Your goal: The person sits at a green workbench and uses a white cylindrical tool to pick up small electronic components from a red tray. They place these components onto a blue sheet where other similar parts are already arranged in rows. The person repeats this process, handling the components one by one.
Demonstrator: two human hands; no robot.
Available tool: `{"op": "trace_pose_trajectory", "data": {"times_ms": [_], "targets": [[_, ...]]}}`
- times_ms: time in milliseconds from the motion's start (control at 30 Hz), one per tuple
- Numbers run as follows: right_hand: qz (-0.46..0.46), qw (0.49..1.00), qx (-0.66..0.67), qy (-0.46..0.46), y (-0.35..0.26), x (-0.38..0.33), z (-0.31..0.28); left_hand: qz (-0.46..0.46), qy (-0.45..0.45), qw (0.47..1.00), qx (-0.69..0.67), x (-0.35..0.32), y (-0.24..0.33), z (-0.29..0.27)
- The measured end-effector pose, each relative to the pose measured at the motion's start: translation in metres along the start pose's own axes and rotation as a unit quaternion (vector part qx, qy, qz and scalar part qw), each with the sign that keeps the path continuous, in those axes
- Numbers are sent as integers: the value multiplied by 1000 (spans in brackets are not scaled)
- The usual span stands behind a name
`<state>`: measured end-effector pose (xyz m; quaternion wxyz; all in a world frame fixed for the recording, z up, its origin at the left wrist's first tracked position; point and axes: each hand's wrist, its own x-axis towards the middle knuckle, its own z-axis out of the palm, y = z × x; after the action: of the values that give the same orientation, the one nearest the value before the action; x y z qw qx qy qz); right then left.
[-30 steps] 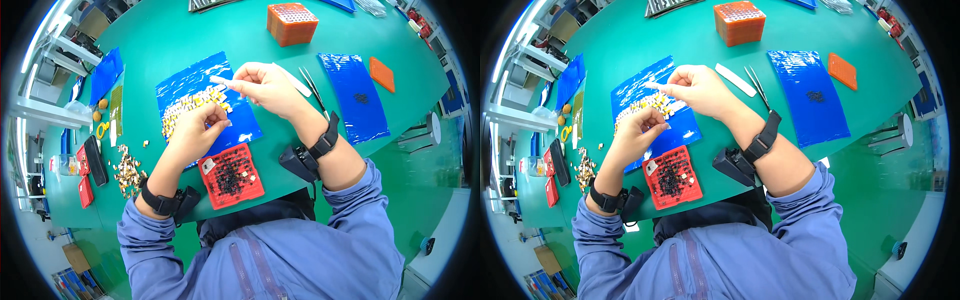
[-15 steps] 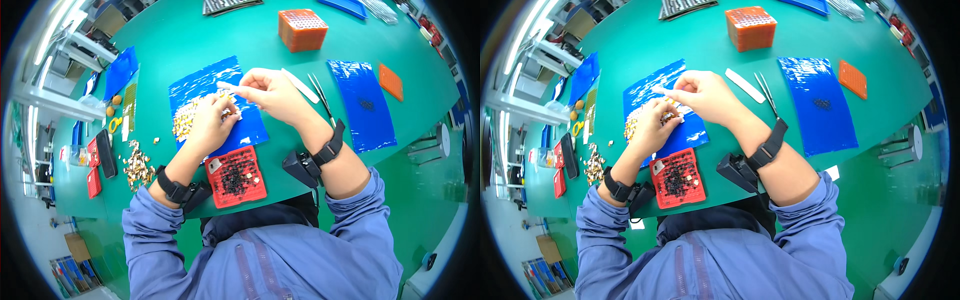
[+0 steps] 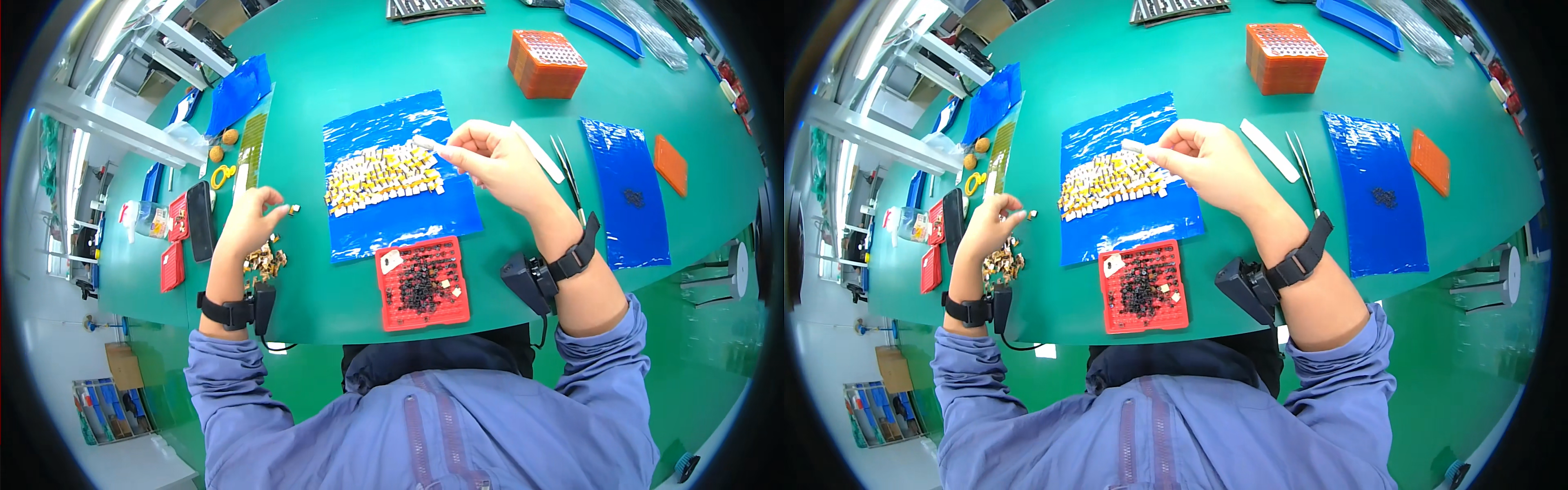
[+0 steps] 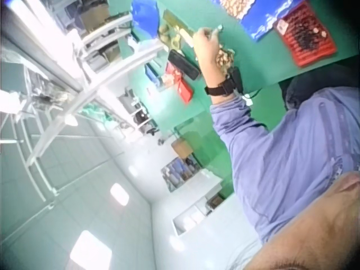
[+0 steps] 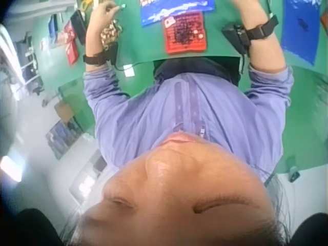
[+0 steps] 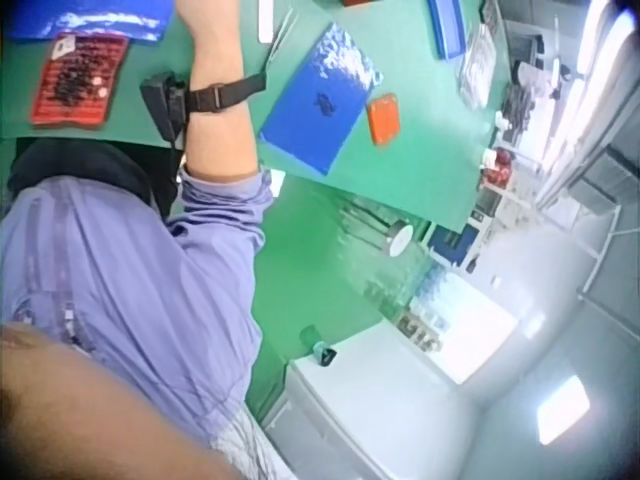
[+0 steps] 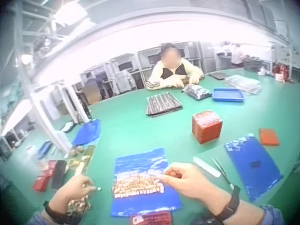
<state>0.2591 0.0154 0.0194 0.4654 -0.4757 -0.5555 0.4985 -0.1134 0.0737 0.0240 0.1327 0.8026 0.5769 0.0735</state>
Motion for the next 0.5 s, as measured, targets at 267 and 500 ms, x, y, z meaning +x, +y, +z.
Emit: {"op": "trace_pose_trajectory", "data": {"times_ms": [267,500], "targets": [[9,1000,-12,-4,7,2,1,-24,-32,998,47,-32,-16,-6],[12,999,-14,-28,5,-2,5,-32,28,996,-77,-38,16,-4]]}}
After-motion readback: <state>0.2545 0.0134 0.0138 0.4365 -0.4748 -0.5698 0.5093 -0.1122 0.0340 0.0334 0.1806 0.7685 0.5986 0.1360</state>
